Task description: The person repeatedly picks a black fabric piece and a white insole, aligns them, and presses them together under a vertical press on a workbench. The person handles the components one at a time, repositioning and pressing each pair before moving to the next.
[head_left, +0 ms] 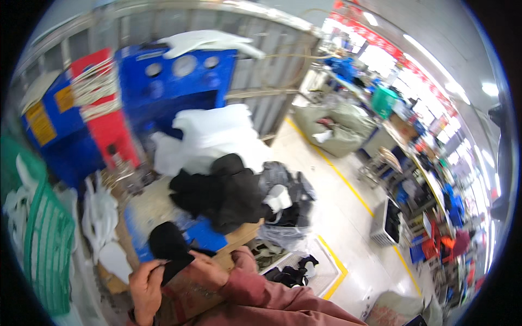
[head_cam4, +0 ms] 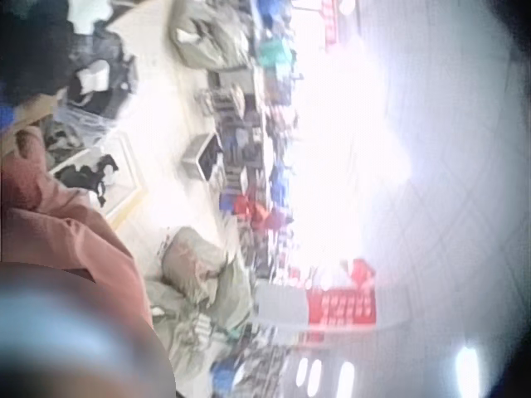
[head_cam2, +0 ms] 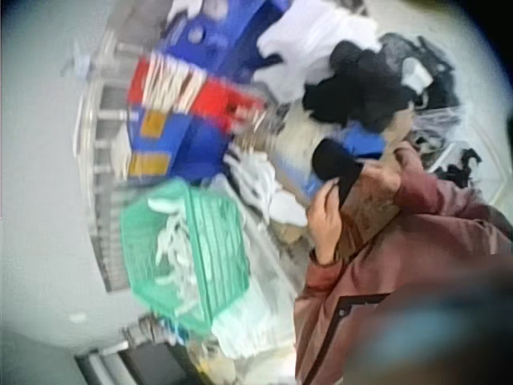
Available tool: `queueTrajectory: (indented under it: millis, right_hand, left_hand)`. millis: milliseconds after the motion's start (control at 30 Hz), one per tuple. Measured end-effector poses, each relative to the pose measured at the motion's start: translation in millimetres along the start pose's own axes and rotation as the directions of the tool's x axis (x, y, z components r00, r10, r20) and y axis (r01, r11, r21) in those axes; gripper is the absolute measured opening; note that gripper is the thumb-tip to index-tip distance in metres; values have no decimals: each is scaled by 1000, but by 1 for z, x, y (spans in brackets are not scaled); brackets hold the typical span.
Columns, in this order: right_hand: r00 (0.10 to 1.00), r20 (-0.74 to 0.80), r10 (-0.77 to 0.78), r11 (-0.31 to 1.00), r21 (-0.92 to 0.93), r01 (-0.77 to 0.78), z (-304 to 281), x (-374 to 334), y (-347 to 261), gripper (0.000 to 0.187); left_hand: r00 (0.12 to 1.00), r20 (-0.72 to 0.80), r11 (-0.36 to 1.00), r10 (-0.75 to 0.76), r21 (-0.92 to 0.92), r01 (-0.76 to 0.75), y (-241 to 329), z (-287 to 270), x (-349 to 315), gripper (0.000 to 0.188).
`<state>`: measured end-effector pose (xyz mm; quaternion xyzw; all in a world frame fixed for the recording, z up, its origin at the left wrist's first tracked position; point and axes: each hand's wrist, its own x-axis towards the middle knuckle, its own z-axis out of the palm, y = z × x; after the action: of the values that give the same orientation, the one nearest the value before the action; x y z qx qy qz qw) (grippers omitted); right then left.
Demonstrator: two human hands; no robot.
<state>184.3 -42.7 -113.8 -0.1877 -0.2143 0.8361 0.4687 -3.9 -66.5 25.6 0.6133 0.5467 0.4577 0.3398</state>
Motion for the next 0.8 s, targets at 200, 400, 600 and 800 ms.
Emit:
queueTrajectory:
  millis: [200, 400, 600, 800]
  right_hand:
    - [962, 209, 176, 910, 338, -240, -4, 9, 12, 59]
    - [878, 361, -315, 592, -648, 478, -11, 23, 26, 94]
    - [1000, -5, -16, 997, -72, 15, 16, 43, 1, 56]
    - [960, -161, 228, 972, 102, -213, 62, 51, -30, 58]
  left_hand:
    - [989, 113, 973, -94, -200, 115, -37, 4, -1, 15]
    - [946, 303, 969, -113, -175, 172, -35, 17, -3, 10]
    - [975, 217, 992, -38, -113, 64, -26, 9, -16, 15]
    - [934, 309, 931, 180, 253, -263, -27, 10, -34, 57]
